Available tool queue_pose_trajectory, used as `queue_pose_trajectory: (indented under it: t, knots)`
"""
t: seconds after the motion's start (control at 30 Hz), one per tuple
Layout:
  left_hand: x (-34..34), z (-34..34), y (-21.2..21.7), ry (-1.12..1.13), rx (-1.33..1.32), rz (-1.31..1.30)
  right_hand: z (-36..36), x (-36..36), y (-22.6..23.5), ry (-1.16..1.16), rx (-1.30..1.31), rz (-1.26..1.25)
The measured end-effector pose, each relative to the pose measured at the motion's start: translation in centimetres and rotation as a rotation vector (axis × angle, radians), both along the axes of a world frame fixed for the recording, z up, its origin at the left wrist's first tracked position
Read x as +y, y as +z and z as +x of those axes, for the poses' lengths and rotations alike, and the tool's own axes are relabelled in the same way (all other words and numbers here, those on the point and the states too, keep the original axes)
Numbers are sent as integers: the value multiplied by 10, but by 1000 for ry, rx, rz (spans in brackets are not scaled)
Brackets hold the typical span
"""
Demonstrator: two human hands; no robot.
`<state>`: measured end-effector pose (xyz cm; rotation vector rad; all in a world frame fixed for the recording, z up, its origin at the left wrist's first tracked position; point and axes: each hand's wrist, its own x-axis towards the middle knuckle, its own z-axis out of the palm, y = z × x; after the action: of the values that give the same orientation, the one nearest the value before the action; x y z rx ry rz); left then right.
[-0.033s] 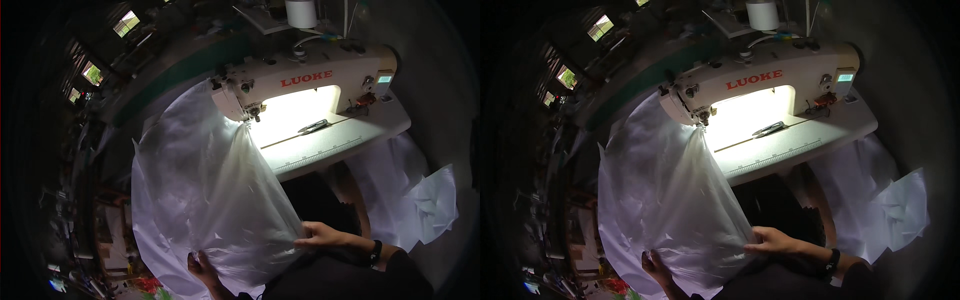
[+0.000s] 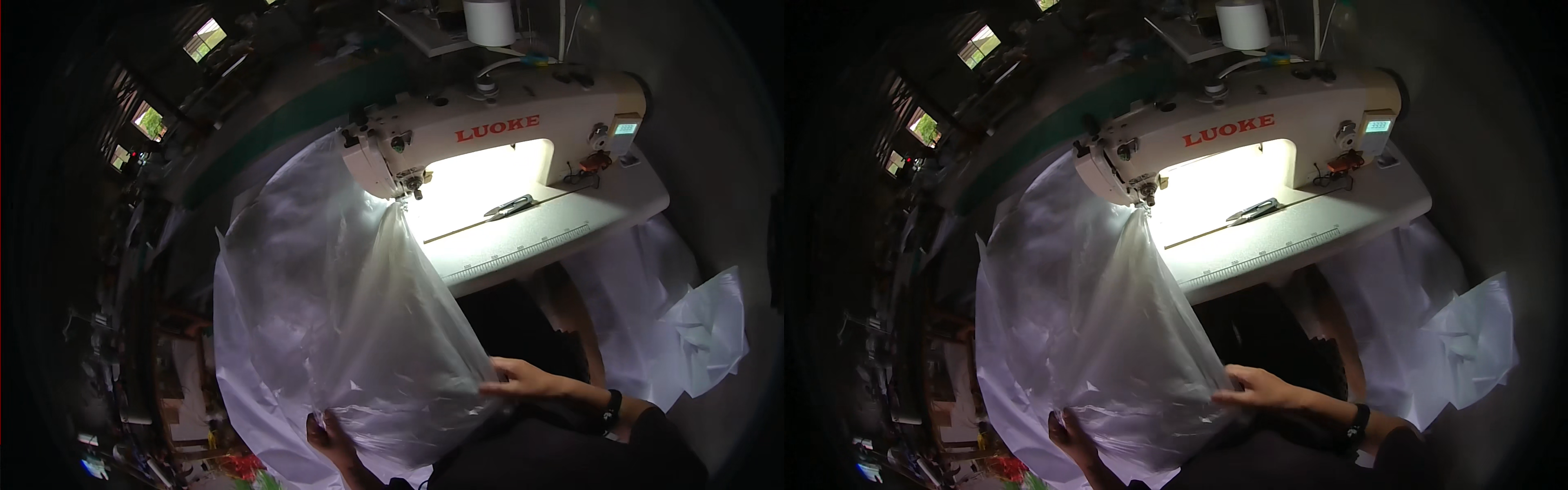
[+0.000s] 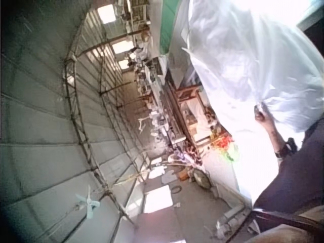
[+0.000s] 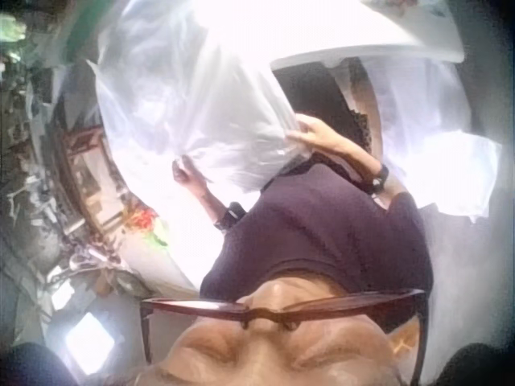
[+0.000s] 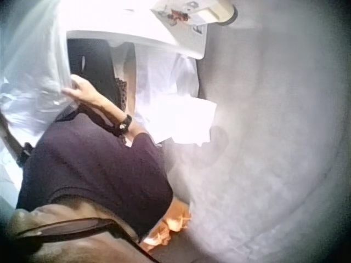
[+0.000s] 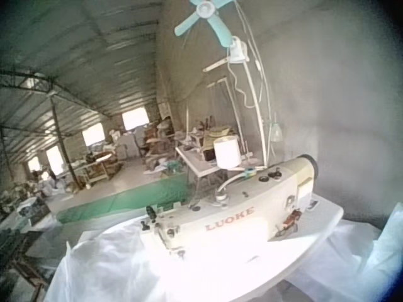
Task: Using an industrial sewing machine to stitch together large sheets of white plastic.
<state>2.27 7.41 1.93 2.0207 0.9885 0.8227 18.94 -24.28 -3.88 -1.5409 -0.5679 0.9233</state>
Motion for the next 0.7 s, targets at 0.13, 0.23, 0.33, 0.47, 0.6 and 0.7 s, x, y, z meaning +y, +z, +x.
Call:
queue_pose_trajectory:
  t: [0.13,0.23,0.33,0.47,0.6,0.7]
  knots:
    - [-5,5,-2,-2,-47,36,10,27,15,-198,382,184]
    - [0,5,0,20,-79,87,8,30,19,-216,318,161]
    - [7,4,5,46,-63,110,-2,30,34,-242,-10,46]
    - [10,-1,5,77,-64,120,-4,32,51,-206,-590,-159]
    - [7,14,9,42,-88,141,1,35,44,18,-755,-429]
    - [28,26,1,35,-132,153,20,53,62,89,-783,-443]
